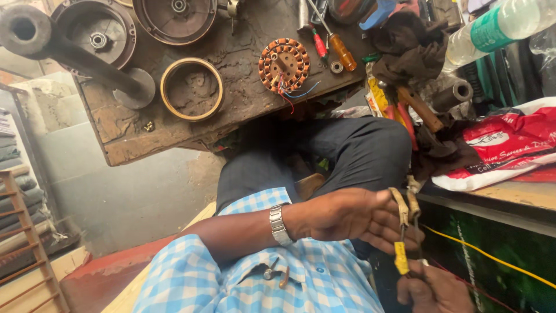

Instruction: The person sits on the floor and cleans a circular motor component with a cloth. They then handle a copper stator, connecting wires to it using a screwdriver and a multimeter probe.

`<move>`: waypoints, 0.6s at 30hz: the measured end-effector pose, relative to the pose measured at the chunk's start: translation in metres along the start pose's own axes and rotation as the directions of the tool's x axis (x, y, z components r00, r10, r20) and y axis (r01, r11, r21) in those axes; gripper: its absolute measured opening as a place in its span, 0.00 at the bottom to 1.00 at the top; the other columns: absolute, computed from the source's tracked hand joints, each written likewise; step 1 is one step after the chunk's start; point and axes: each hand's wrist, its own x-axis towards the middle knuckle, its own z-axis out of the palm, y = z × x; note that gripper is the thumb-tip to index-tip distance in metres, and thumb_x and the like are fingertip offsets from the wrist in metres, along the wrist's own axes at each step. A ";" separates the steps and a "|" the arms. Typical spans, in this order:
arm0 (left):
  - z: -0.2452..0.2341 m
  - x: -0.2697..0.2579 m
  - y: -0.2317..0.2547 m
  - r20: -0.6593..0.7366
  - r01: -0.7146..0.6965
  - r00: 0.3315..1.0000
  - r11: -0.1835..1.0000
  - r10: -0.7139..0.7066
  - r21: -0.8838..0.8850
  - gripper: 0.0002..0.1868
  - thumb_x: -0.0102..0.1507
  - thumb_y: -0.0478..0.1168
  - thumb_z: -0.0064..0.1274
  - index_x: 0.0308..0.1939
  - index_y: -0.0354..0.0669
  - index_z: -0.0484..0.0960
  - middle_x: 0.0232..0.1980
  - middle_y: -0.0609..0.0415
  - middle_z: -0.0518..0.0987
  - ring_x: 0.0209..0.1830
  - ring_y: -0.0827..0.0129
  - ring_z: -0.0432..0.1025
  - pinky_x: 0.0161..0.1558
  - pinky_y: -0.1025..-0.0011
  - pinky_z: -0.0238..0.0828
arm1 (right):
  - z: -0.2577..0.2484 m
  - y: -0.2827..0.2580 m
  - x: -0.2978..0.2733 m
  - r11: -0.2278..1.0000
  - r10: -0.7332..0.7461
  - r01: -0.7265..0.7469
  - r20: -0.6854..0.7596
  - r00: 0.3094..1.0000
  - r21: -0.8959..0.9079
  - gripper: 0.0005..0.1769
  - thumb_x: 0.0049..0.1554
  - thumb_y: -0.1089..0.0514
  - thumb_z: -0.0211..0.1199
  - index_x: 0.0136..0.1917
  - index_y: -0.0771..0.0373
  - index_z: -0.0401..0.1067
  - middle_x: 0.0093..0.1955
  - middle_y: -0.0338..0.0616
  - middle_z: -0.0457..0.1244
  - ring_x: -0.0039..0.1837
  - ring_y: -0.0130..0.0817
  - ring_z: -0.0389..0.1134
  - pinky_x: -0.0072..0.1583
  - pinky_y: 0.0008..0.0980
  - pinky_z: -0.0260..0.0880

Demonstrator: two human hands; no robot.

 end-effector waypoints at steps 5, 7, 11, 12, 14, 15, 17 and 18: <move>0.046 0.008 0.001 -0.119 -0.235 0.966 0.972 0.229 -0.031 0.23 0.82 0.47 0.41 0.66 0.25 0.62 0.55 0.32 0.77 0.56 0.49 0.75 0.60 0.55 0.74 | 0.023 -0.006 0.002 0.917 0.377 -0.331 -0.215 0.901 0.223 0.21 0.57 0.52 0.62 0.52 0.75 0.74 0.31 0.41 0.69 0.33 0.28 0.71 0.40 0.30 0.72; 0.067 0.007 0.002 -0.121 -0.311 0.940 0.946 0.320 0.087 0.21 0.79 0.44 0.43 0.72 0.35 0.60 0.46 0.36 0.79 0.44 0.54 0.78 0.49 0.60 0.78 | 0.026 -0.015 0.000 0.937 0.344 -0.323 -0.206 0.916 0.131 0.20 0.55 0.54 0.64 0.53 0.74 0.75 0.30 0.41 0.68 0.32 0.28 0.70 0.38 0.30 0.70; 0.090 -0.003 0.025 -0.164 -0.552 0.798 0.813 0.580 0.186 0.20 0.78 0.41 0.45 0.68 0.33 0.59 0.40 0.43 0.78 0.31 0.63 0.76 0.32 0.68 0.75 | 0.039 -0.042 0.014 0.954 -0.186 0.164 -0.066 0.980 -0.251 0.19 0.52 0.56 0.67 0.53 0.72 0.75 0.29 0.41 0.66 0.30 0.28 0.68 0.36 0.31 0.67; 0.088 -0.004 0.036 -0.225 -0.603 0.726 0.759 0.649 0.245 0.18 0.78 0.40 0.44 0.63 0.29 0.58 0.41 0.41 0.78 0.29 0.62 0.76 0.30 0.67 0.74 | 0.042 -0.050 0.018 0.932 -0.240 0.218 -0.043 0.970 -0.289 0.20 0.51 0.57 0.68 0.53 0.71 0.76 0.29 0.41 0.66 0.30 0.28 0.67 0.35 0.31 0.66; 0.083 -0.014 0.055 -0.261 -0.690 0.552 0.610 0.792 0.390 0.20 0.78 0.41 0.42 0.66 0.29 0.58 0.43 0.42 0.78 0.29 0.65 0.74 0.29 0.68 0.74 | 0.047 -0.067 0.030 0.890 -0.333 0.312 -0.006 0.943 -0.332 0.20 0.49 0.58 0.70 0.53 0.70 0.76 0.28 0.42 0.65 0.29 0.28 0.66 0.34 0.32 0.65; 0.079 -0.027 0.064 -0.234 -0.722 0.455 0.510 0.859 0.468 0.24 0.77 0.42 0.41 0.75 0.33 0.60 0.44 0.45 0.78 0.29 0.68 0.73 0.31 0.69 0.74 | 0.049 -0.074 0.037 0.866 -0.379 0.360 0.014 0.925 -0.346 0.20 0.49 0.59 0.71 0.54 0.70 0.76 0.28 0.42 0.65 0.29 0.27 0.65 0.34 0.32 0.64; 0.072 -0.052 0.074 -0.188 -0.824 0.217 0.283 0.958 0.490 0.22 0.78 0.44 0.39 0.73 0.41 0.63 0.43 0.47 0.78 0.28 0.70 0.71 0.30 0.70 0.73 | 0.054 -0.086 0.049 0.837 -0.442 0.439 0.070 0.894 -0.325 0.21 0.47 0.60 0.72 0.54 0.69 0.77 0.28 0.42 0.64 0.28 0.27 0.64 0.32 0.32 0.62; 0.068 -0.064 0.079 -0.238 -0.834 0.150 0.252 0.960 0.491 0.21 0.77 0.45 0.38 0.71 0.39 0.64 0.43 0.47 0.78 0.29 0.69 0.71 0.30 0.71 0.72 | 0.057 -0.091 0.057 0.817 -0.482 0.486 0.096 0.871 -0.309 0.21 0.48 0.61 0.72 0.55 0.69 0.76 0.29 0.41 0.64 0.29 0.27 0.64 0.33 0.32 0.62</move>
